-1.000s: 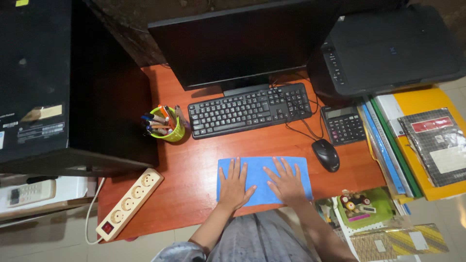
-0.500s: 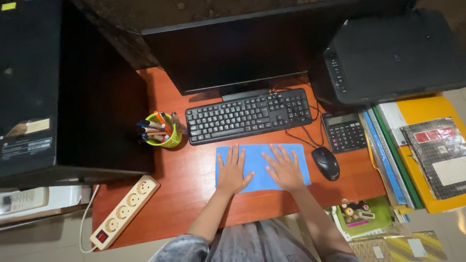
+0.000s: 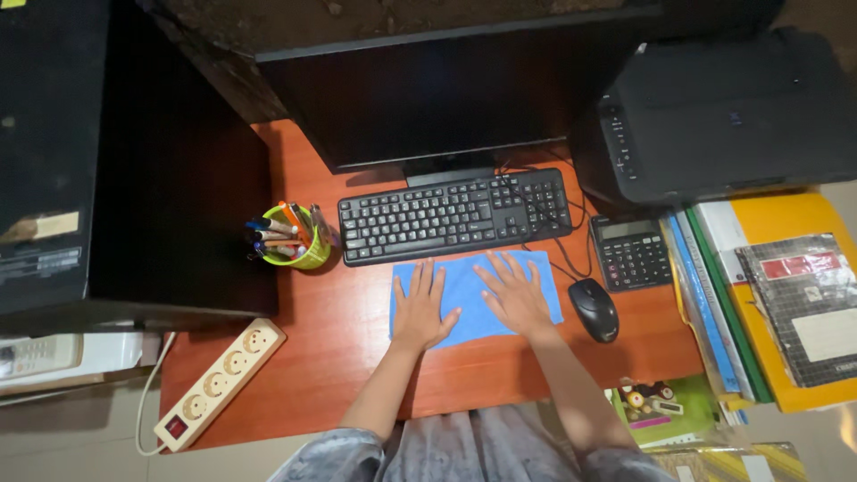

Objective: The person wipes a blue surface and an extension cord with a blue cloth.

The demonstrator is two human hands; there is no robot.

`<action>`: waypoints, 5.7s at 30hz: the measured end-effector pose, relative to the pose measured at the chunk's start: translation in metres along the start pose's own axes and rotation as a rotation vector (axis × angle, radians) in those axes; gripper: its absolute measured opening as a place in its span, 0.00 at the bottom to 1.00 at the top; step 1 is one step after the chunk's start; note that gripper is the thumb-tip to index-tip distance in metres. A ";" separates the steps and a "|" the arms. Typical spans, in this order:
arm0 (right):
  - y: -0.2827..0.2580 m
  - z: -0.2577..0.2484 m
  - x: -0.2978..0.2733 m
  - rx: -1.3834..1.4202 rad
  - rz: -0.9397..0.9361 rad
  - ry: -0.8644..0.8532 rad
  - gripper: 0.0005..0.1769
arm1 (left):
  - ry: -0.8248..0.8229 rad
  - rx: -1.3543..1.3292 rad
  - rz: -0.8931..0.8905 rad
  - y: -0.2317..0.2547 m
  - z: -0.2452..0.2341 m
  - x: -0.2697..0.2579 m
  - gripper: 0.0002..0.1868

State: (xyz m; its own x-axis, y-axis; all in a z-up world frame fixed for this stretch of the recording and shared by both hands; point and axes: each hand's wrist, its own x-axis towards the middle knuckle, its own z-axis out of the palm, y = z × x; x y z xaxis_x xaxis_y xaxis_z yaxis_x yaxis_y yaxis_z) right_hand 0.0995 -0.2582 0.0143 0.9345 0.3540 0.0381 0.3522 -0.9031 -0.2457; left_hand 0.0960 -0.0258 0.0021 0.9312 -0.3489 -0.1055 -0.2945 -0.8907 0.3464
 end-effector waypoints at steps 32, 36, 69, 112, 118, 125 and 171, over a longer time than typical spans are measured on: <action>-0.074 0.012 -0.080 -0.102 -0.098 -0.023 0.31 | 0.228 -0.106 -0.004 -0.003 0.021 -0.107 0.43; -0.095 0.019 -0.065 -0.105 -0.070 -0.070 0.30 | 0.252 -0.093 0.011 -0.034 0.010 -0.107 0.44; -0.151 0.047 0.025 -0.027 0.031 0.044 0.31 | 0.145 -0.060 0.106 -0.143 -0.028 -0.071 0.46; -0.235 0.068 -0.062 -0.044 0.015 0.030 0.33 | 0.179 -0.123 -0.106 -0.117 -0.001 -0.197 0.45; -0.232 0.063 -0.048 -0.047 0.038 -0.043 0.33 | 0.176 -0.090 -0.106 -0.118 -0.013 -0.187 0.49; -0.225 0.069 -0.038 -0.077 0.027 -0.069 0.32 | 0.173 -0.067 -0.065 -0.125 -0.021 -0.173 0.52; -0.177 0.077 0.033 0.099 -0.075 0.237 0.30 | 0.213 -0.028 -0.043 -0.152 -0.021 -0.079 0.49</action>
State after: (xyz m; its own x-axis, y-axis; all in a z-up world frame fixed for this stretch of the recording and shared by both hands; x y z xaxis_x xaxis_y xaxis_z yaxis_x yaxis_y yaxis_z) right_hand 0.0643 -0.0682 -0.0160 0.8962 0.3421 0.2825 0.4252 -0.8439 -0.3271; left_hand 0.0716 0.1432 -0.0223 0.9680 -0.2385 0.0774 -0.2500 -0.8939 0.3722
